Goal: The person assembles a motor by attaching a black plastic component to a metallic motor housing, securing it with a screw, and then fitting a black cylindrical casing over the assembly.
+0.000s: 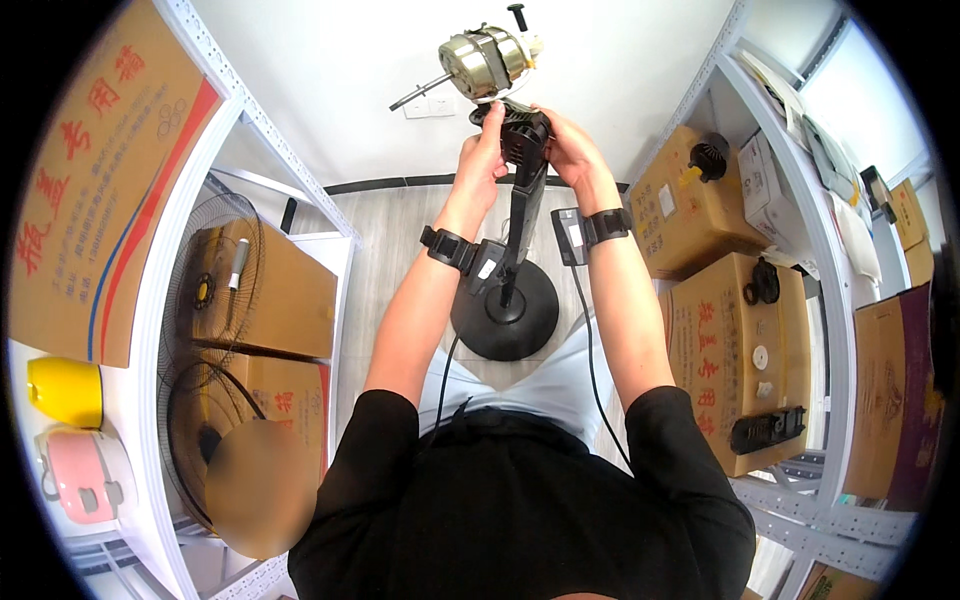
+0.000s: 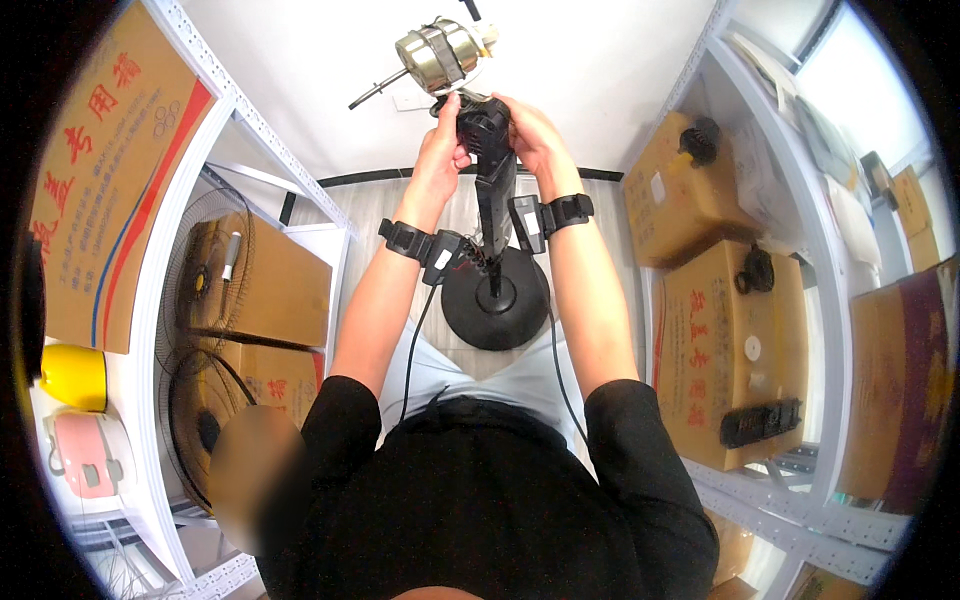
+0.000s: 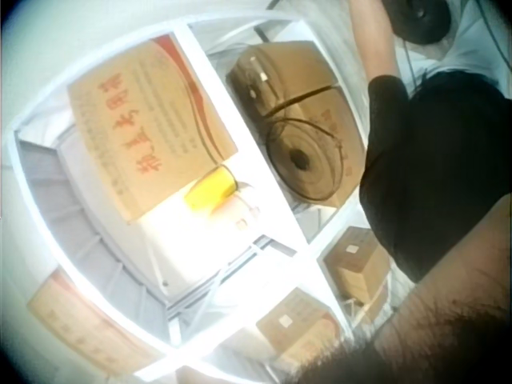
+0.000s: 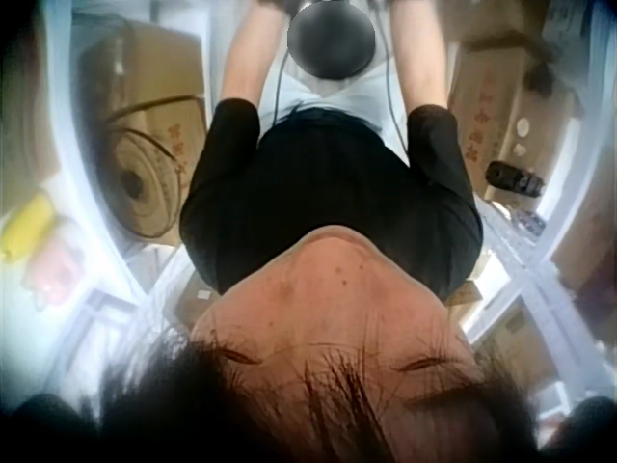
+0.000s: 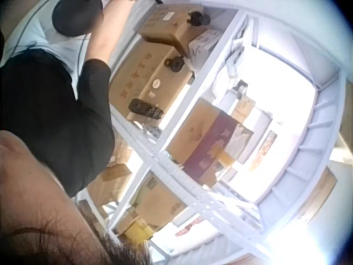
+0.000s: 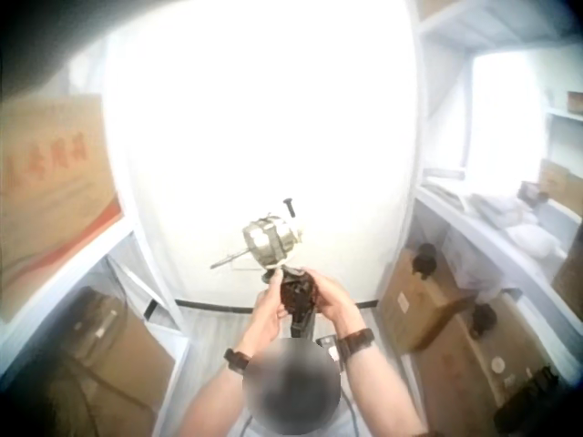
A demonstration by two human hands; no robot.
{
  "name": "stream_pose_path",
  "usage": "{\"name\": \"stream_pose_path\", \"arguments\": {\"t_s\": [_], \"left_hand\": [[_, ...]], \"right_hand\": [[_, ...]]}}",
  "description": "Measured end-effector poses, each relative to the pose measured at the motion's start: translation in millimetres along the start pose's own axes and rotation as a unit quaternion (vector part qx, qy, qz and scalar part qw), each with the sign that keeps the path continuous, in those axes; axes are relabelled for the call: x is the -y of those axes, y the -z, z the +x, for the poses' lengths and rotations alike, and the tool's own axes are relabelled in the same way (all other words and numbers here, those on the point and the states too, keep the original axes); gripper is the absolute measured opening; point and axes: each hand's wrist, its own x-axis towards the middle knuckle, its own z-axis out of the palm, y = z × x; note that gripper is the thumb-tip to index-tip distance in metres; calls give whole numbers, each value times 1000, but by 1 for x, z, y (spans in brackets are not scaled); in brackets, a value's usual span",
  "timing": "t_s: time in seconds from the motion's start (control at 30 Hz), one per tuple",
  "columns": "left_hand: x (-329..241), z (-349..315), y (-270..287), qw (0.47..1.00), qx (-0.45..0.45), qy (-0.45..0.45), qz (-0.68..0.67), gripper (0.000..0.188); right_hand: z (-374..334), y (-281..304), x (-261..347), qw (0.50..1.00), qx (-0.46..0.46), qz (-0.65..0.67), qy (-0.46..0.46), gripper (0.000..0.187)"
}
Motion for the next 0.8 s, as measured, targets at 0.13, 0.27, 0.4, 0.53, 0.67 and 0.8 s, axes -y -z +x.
{"name": "stream_pose_path", "arguments": {"t_s": [0.13, 0.27, 0.4, 0.53, 0.67, 0.8], "left_hand": [[6, 5, 5, 1000, 13, -9, -21, 41], [7, 6, 1, 1000, -6, -11, -15, 39], [8, 8, -1, 999, -22, -13, -21, 40], [9, 10, -2, 999, -31, -14, -28, 41], [7, 8, -1, 999, -30, -23, -19, 42], [7, 10, 1, 1000, -7, -14, -11, 43]], "right_hand": [[4, 7, -3, 1000, 21, -7, -5, 27], [4, 9, -10, 999, 28, 8, 34, 32], [8, 14, -14, 997, 55, 25, 56, 36], [15, 16, -19, 998, 25, 29, 56, 39], [14, 0, -20, 994, -48, 45, 90, 40], [37, 21, -21, 982, -95, 103, 126, 36]]}}
